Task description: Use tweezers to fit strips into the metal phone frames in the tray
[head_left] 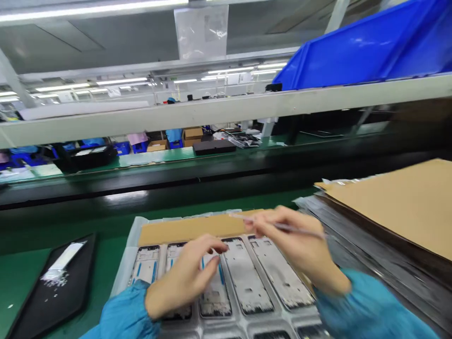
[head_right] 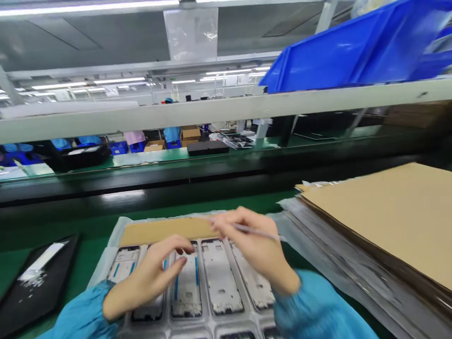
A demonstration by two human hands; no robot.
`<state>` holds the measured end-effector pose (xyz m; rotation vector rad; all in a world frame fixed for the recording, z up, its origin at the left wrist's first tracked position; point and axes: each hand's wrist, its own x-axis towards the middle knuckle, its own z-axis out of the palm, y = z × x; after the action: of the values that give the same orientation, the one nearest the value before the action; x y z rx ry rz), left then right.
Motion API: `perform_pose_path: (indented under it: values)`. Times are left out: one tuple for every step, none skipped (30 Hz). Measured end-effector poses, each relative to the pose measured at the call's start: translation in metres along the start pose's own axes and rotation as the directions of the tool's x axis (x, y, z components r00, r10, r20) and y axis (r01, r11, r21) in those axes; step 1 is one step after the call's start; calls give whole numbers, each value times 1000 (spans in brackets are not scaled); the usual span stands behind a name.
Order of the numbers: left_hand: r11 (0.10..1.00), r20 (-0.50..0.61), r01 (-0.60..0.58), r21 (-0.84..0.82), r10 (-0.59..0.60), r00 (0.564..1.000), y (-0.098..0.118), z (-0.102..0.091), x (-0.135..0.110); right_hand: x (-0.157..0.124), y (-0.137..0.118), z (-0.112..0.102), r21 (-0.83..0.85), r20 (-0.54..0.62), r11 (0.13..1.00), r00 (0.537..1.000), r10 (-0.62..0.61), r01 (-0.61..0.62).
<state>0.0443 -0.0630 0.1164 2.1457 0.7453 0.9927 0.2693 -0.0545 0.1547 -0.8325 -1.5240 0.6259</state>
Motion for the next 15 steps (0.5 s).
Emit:
perform_pose_path:
  values:
    - [993, 112, -56, 107, 44, 993, -7, 13, 3, 4, 20, -5, 39, -79, 993, 990, 117, -114]
    - [980, 204, -127, 156, 94, 974, -13, 27, 4, 6, 43, -9, 108, -136, 964, 957, 258, -244]
    - [969, 265, -187, 163, 140, 954, -18, 39, 4, 5, 65, -12, 210, -204, 913, 898, 391, -350]
    - [962, 297, -222, 156, 169, 940, -24, 49, 2, 1, 87, -14, 226, -235, 891, 866, 442, -394]
    - [959, 315, -239, 155, 181, 932, -29, 57, -1, -3, 106, -15, 223, -247, 876, 845, 475, -428]
    - [952, 330, -256, 170, 190, 925, -35, 62, -5, -9, 121, -14, 225, -243, 858, 826, 509, -462]
    - [942, 343, -275, 191, 198, 918, -41, 65, -8, -15, 134, -12, 220, -237, 847, 816, 527, -483]
    - [932, 353, -293, 215, 205, 913, -47, 67, -10, -21, 143, -11, 217, -234, 840, 809, 539, -497]
    - [920, 362, -312, 238, 214, 907, -52, 69, -10, -26, 148, -9, 214, -234, 838, 806, 543, -502]
    - [906, 370, -334, 259, 227, 901, -56, 72, -8, -30, 150, -8, 208, -241, 840, 806, 540, -501]
    - [891, 379, -362, 275, 246, 892, -58, 75, -3, -33, 150, -8, 201, -249, 846, 809, 532, -495]
    - [873, 388, -396, 285, 273, 880, -60, 79, 4, -35, 147, -8, 189, -255, 851, 812, 525, -490]
    - [853, 400, -436, 288, 306, 864, -61, 83, 12, -37, 144, -9, 174, -259, 858, 818, 513, -483]
    - [830, 412, -479, 284, 345, 843, -64, 87, 20, -37, 141, -10, 161, -261, 866, 826, 500, -473]
    - [807, 424, -523, 274, 387, 819, -69, 90, 27, -37, 138, -11, 147, -266, 872, 831, 489, -467]
